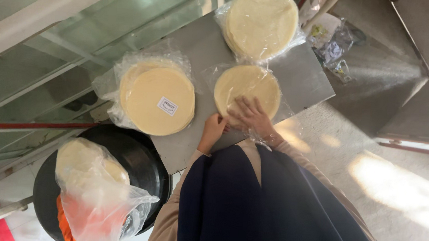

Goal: The person separates thin circular dough wrappers from a stack, folds them, and places them into plastic bags.

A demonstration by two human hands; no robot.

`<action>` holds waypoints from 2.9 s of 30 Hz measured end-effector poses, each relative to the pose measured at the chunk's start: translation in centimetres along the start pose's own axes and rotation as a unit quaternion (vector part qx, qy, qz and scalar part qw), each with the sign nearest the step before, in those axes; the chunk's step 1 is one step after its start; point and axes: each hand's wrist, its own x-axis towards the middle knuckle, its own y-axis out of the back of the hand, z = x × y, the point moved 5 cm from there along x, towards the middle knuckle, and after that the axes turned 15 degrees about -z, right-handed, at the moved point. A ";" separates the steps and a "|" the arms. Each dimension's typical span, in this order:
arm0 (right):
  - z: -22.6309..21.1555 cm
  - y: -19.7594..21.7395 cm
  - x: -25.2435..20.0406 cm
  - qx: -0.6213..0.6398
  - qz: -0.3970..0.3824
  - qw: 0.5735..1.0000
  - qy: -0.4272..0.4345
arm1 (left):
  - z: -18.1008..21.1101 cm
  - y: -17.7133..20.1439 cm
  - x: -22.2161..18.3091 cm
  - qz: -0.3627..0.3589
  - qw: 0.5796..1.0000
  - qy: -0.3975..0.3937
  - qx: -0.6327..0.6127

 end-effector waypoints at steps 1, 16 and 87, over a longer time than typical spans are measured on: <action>-0.2 0.1 0.4 0.009 -0.009 1.000 0.012 | -0.6 -0.4 0.0 -0.018 1.000 0.014 -0.011; -2.4 -1.5 3.0 0.028 0.081 0.995 -0.049 | 4.2 0.5 -4.3 0.093 0.971 -0.021 0.218; -8.8 7.7 -14.5 0.495 -0.197 0.807 0.256 | 0.9 -2.1 -14.6 0.270 0.947 -0.150 0.089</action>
